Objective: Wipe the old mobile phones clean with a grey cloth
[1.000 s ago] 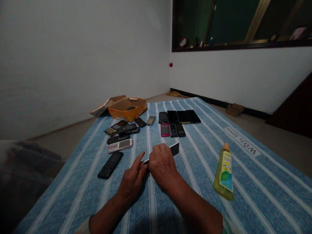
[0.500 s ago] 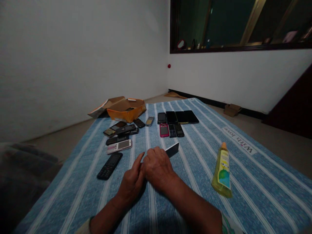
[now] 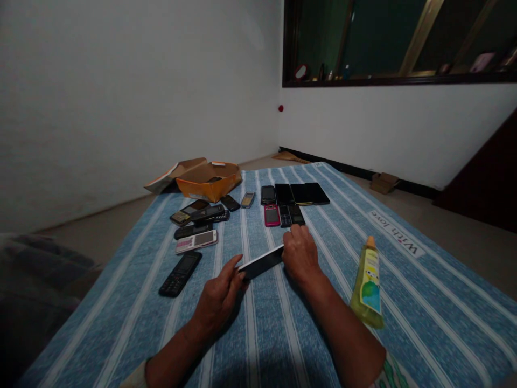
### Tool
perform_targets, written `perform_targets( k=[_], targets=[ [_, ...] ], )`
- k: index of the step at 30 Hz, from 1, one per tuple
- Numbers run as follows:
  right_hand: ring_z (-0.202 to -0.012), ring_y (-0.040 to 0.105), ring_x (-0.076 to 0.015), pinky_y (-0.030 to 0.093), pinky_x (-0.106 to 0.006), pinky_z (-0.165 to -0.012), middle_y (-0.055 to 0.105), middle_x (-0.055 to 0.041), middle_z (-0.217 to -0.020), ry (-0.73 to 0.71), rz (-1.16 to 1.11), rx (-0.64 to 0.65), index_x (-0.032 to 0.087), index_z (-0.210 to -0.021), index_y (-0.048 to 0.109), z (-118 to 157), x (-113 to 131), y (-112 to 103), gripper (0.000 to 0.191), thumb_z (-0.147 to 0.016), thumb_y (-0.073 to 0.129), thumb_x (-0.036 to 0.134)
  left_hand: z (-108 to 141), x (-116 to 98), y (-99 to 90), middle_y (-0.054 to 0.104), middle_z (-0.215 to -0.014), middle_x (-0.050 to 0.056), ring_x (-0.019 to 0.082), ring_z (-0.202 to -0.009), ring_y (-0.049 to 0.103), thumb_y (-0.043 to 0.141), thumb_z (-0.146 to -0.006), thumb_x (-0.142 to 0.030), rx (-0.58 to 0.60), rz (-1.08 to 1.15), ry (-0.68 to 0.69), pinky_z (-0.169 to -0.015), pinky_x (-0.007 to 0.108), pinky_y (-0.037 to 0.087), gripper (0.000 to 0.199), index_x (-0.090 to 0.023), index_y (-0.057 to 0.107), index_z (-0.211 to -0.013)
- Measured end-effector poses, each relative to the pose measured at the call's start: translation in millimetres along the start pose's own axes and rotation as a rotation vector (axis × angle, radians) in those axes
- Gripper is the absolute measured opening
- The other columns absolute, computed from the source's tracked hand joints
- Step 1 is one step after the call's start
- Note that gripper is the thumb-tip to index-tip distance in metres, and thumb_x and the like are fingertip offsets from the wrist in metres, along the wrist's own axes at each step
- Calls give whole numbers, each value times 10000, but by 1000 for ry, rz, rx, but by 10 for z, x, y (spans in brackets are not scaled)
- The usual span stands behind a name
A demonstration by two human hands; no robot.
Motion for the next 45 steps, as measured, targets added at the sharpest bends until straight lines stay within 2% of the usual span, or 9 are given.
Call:
perform_targets(
  k=[9, 13, 16, 23, 28, 34, 38, 41, 45],
  targets=[
    [-745, 405, -228, 336, -346, -660, 528, -78, -739, -243, -141, -187, 155, -715, 622, 234, 971, -169, 190, -870, 535, 84, -23, 17, -26, 756, -813, 77, 208, -674, 731, 350, -954, -312, 0, -23, -51, -634, 296, 557, 442, -121, 487, -1328],
    [-766, 417, -220, 352, -340, -677, 537, -74, -772, -303, -205, -190, 132, -817, 641, 288, 1125, -175, 180, -892, 491, 69, -11, 39, -27, 758, -809, 89, 227, -671, 735, 335, -947, -300, 4, -26, -66, -620, 310, 556, 467, -109, 467, -1352],
    [-783, 420, -220, 359, -333, -690, 529, -69, -771, -317, -221, -169, 157, -772, 624, 263, 973, -144, 203, -902, 484, 91, -15, 36, -21, 752, -809, 68, 207, -679, 731, 350, -959, -332, -1, 0, -67, -624, 295, 555, 452, -128, 472, -1343],
    [-816, 467, -213, 386, -309, -734, 563, -68, -778, -54, -190, -153, 176, -690, 630, 63, 80, -2, 248, -815, 488, 15, -34, -9, -15, 726, -723, 31, 178, -637, 717, 369, -969, -337, 10, 32, -18, -599, 263, 545, 408, -140, 506, -1299],
    [-775, 561, -186, 432, -293, -746, 627, -56, -764, 200, -504, -169, 175, -717, 694, 22, -338, 65, 316, -754, 416, 29, -39, -20, -27, 726, -708, 39, 178, -619, 713, 356, -974, -327, 28, -18, 14, -573, 254, 539, 385, -138, 548, -1248],
    [-736, 630, -188, 461, -291, -695, 678, -30, -745, 461, -959, -118, 194, -730, 748, 107, -521, 282, 327, -705, 426, 146, -102, -28, -48, 756, -808, 78, 199, -635, 713, 365, -956, -304, 26, -162, 74, -610, 293, 569, 372, -138, 584, -1207],
    [-739, 625, -189, 459, -291, -702, 670, -32, -737, 488, -998, -145, 195, -734, 762, 119, -531, 321, 320, -704, 443, 182, -178, -144, -112, 746, -983, 112, 234, -789, 713, 414, -916, -260, 4, -364, 110, -672, 333, 573, 330, -153, 600, -1167],
    [-734, 622, -191, 459, -295, -710, 667, -38, -729, 485, -996, -144, 192, -731, 766, 101, -519, 302, 321, -697, 447, 196, -276, -338, -120, 725, -973, 113, 268, -855, 666, 472, -894, -243, 35, -558, 136, -716, 379, 547, 227, -166, 647, -1015],
    [-726, 624, -196, 462, -300, -716, 670, -39, -720, 492, -999, -155, 199, -714, 766, 90, -519, 272, 317, -681, 450, 212, -457, -669, 21, 680, -1136, 118, 276, -956, 607, 495, -897, -191, 141, -657, 193, -805, 404, 500, 192, -166, 649, -1008]
  ],
)
Point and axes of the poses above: each hand's wrist, its own z-axis away from the middle knuckle, its own y-axis out of the palm, x = y × z, the point moved 7 cm from there along -z, towards the middle knuckle
